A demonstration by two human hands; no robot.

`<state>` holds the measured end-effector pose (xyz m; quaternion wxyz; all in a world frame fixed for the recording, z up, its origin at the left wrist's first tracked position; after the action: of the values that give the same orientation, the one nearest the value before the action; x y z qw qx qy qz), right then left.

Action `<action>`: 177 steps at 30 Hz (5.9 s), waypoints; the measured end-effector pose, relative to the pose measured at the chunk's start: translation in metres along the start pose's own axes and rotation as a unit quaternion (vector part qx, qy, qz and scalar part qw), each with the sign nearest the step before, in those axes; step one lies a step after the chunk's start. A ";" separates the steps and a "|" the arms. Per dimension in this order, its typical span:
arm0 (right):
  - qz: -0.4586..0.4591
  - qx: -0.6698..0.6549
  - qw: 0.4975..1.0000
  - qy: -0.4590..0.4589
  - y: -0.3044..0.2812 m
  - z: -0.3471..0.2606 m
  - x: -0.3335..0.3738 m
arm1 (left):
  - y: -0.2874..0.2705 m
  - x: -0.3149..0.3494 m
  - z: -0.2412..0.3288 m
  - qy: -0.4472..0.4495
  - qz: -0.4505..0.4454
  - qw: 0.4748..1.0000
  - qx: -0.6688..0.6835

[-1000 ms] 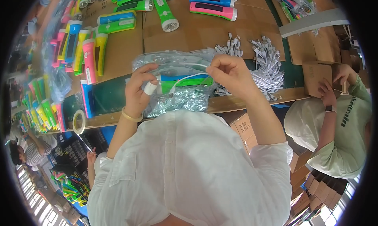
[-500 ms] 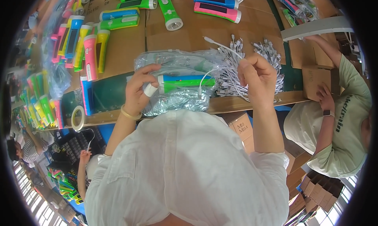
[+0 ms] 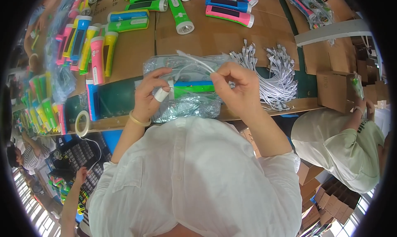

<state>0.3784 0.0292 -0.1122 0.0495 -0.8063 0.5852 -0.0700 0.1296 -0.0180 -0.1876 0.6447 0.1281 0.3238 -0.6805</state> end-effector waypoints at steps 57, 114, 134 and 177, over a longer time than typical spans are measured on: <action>0.301 0.182 0.936 -0.021 -0.241 0.011 -0.168 | -0.081 0.012 0.009 -0.019 0.118 0.896 -0.428; 0.025 0.656 0.754 -0.011 0.160 0.043 -0.240 | -0.366 -0.089 -0.153 -0.449 0.107 0.877 -0.135; -0.140 0.524 0.783 -0.303 0.199 0.027 -0.130 | -0.223 -0.138 -0.175 -0.421 0.035 0.852 -0.311; -0.082 0.326 0.932 -0.131 -0.045 0.020 -0.158 | -0.138 0.023 0.010 -0.242 -0.018 0.933 -0.266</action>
<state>0.3762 0.1931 -0.1328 0.3802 -0.7932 0.4499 -0.1546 -0.0033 -0.0478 -0.1558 0.7019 -0.2222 0.3295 -0.5911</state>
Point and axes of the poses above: each hand's wrist, its own x-axis away from the middle knuckle, its own y-axis out of the palm, z = x × y, the point moved 2 cm from there along -x, towards the middle knuckle, and after that the axes turned 12 degrees about y, right-handed, at the moved point
